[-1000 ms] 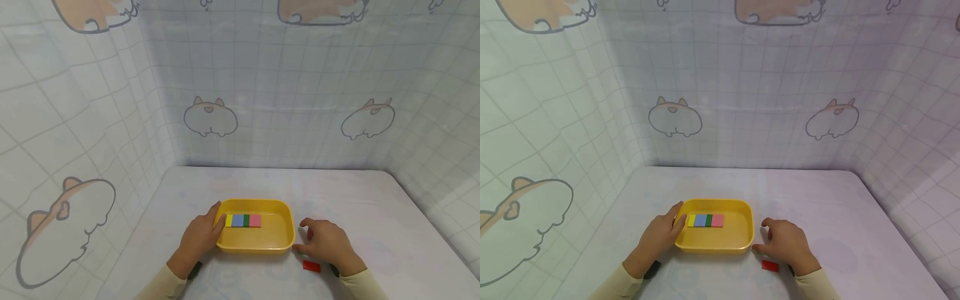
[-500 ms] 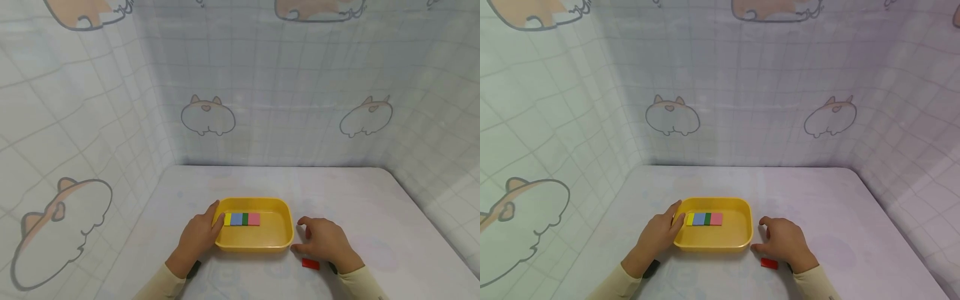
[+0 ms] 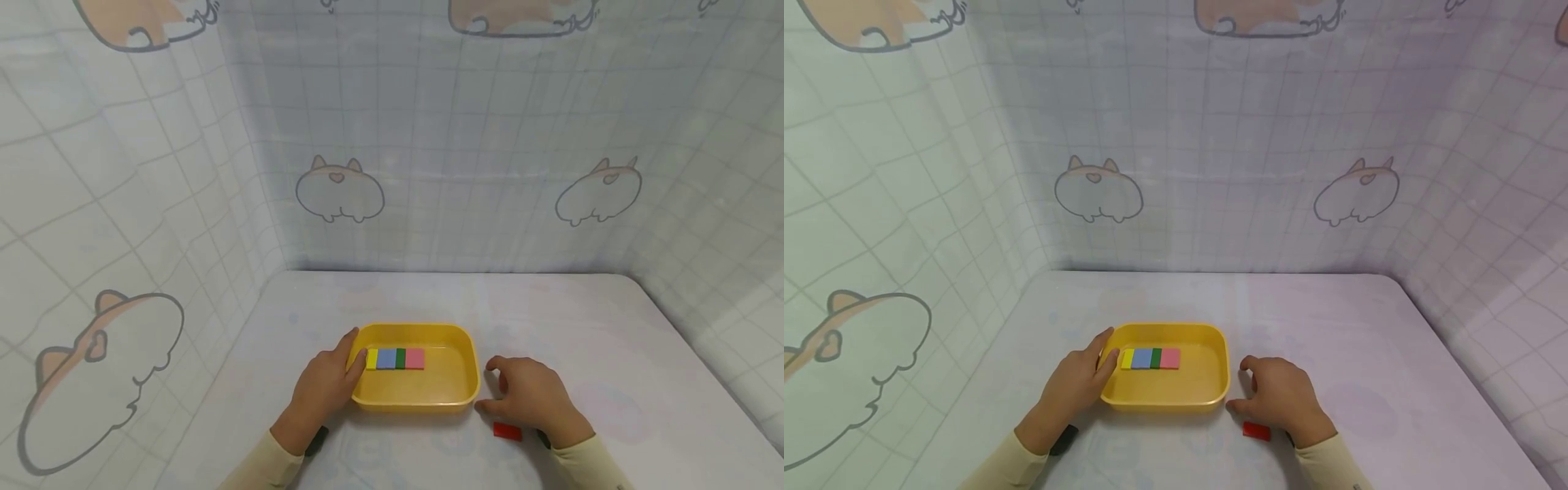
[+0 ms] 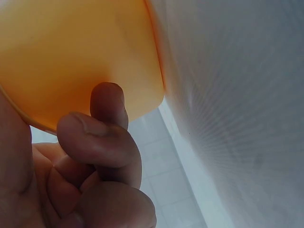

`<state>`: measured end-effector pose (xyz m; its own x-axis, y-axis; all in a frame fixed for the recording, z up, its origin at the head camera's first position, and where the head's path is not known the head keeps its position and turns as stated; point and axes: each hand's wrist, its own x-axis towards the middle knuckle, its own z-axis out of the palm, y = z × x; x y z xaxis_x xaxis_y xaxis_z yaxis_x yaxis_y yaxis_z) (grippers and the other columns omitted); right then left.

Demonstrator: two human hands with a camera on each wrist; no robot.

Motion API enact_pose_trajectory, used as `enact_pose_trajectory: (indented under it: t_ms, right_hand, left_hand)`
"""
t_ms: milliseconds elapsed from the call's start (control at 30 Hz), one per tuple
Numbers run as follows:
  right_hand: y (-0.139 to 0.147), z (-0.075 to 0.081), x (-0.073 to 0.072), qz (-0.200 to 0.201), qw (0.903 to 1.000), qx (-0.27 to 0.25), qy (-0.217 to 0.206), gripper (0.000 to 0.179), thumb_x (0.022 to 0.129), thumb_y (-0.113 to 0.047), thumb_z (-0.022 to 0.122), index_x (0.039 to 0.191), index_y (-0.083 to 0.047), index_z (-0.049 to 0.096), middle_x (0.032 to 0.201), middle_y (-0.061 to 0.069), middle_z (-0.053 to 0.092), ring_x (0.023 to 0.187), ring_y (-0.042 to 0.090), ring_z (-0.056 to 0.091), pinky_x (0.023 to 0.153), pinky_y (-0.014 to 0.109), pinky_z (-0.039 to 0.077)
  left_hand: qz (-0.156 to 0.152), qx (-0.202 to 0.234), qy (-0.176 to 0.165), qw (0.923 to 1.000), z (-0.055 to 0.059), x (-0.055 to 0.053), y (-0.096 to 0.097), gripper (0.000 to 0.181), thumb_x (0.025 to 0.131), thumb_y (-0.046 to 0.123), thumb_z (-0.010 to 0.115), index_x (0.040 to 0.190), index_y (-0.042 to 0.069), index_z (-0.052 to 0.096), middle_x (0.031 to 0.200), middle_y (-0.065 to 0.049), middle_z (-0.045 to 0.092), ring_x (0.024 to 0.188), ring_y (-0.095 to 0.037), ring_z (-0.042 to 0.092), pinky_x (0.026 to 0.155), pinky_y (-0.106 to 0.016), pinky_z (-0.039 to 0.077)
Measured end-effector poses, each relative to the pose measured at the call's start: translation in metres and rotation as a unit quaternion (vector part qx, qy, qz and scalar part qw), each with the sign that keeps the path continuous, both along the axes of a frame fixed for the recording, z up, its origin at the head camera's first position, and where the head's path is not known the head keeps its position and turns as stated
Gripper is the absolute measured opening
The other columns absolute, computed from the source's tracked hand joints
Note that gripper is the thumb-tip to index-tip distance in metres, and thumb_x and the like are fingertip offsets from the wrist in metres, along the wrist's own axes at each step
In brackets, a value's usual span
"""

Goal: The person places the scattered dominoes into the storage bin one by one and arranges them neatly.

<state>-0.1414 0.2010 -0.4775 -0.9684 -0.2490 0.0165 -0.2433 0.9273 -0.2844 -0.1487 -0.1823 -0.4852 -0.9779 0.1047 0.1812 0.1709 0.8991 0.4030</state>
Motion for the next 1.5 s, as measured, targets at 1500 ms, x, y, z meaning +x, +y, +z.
enact_pose_trajectory:
  t_ms: [1500]
  right_hand:
    - [0.0083, 0.0024, 0.0005, -0.002, 0.9990, 0.038, -0.022, 0.072, 0.066, -0.071, 0.087, 0.122, -0.029, 0.068, 0.061, -0.010, 0.050, 0.055, 0.013, 0.047, 0.050, 0.035, 0.040]
  left_hand:
    - [-0.002, 0.001, 0.005, 1.0000, 0.0021, -0.0001, 0.0000, 0.061, 0.110, 0.048, 0.050, 0.160, 0.013, 0.046, 0.064, 0.004, 0.049, 0.060, -0.016, 0.049, 0.066, -0.038, 0.052]
